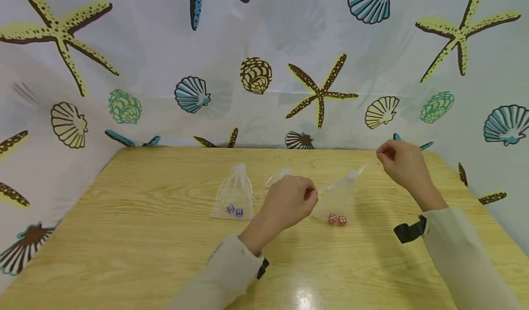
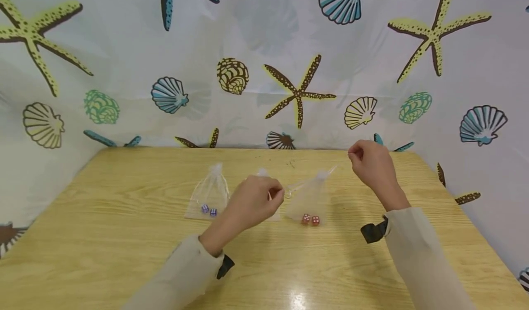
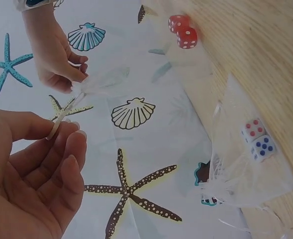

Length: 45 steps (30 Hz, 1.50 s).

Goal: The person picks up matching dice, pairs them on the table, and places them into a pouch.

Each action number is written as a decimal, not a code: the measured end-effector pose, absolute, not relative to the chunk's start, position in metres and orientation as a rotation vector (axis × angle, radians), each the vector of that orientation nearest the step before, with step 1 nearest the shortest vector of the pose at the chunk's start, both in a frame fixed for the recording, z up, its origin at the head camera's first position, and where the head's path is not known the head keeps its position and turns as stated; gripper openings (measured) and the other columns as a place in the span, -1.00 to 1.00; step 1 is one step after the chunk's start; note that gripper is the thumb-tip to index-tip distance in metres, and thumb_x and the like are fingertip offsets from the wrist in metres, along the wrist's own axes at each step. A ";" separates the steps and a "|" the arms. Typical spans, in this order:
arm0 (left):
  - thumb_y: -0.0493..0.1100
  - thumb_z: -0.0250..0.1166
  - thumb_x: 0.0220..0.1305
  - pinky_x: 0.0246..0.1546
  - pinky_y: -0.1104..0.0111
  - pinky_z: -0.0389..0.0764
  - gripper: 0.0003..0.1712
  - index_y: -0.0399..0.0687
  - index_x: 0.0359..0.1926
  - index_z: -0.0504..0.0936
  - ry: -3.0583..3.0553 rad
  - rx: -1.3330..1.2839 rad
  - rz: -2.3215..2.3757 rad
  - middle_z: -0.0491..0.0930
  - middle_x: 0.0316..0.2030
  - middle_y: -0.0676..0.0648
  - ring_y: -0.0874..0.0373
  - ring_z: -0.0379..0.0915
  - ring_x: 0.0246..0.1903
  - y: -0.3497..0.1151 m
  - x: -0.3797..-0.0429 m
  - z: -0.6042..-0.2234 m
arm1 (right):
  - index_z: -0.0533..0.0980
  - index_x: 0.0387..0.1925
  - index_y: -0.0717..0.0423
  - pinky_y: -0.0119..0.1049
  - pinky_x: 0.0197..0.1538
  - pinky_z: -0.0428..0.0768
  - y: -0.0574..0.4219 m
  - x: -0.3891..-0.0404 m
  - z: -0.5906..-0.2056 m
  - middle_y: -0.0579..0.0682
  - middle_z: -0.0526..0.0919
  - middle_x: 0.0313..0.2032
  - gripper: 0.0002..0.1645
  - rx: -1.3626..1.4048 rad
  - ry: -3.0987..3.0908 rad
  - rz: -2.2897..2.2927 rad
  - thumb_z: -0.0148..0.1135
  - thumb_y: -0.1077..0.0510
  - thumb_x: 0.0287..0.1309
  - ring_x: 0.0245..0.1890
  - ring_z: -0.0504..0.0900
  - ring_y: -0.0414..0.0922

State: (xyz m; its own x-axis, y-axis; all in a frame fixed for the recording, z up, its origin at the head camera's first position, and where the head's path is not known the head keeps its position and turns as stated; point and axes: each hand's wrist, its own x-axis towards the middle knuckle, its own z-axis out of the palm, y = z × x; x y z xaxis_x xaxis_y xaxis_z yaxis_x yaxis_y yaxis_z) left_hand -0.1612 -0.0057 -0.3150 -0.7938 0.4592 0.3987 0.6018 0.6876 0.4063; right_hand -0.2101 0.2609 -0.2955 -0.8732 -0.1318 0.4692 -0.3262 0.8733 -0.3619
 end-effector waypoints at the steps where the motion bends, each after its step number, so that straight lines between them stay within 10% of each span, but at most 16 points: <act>1: -0.24 0.15 0.28 -0.69 0.52 0.23 -0.78 -0.06 -0.44 0.70 -2.644 -0.842 -0.774 0.59 -0.59 0.04 0.31 0.23 -0.70 -0.005 -0.161 -0.315 | 0.58 -0.35 0.34 -0.01 -0.35 0.52 0.260 -0.212 -0.295 0.23 0.63 -0.45 -0.87 0.333 -2.608 0.617 0.17 0.30 0.19 -0.49 0.56 0.06; 45: -0.21 0.12 0.36 -0.76 0.43 0.14 -0.52 0.02 -0.72 0.23 -3.087 -0.538 -0.493 0.15 -0.78 0.07 0.25 0.02 -0.77 0.010 -0.238 -0.362 | 0.56 -0.26 0.33 -0.32 -0.48 0.31 0.254 -0.236 -0.380 0.03 0.51 -0.58 -0.79 0.450 -2.898 0.763 0.02 0.38 0.09 -0.61 0.31 -0.17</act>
State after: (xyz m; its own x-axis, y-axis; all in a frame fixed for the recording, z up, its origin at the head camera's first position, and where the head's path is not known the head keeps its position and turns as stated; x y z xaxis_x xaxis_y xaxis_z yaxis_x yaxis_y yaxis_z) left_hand -0.2380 0.0096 -0.3624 -0.9419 0.3350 0.0228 0.3255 0.8941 0.3076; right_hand -0.2360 0.2540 -0.3804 -0.9498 -0.2554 0.1807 -0.3113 0.8297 -0.4634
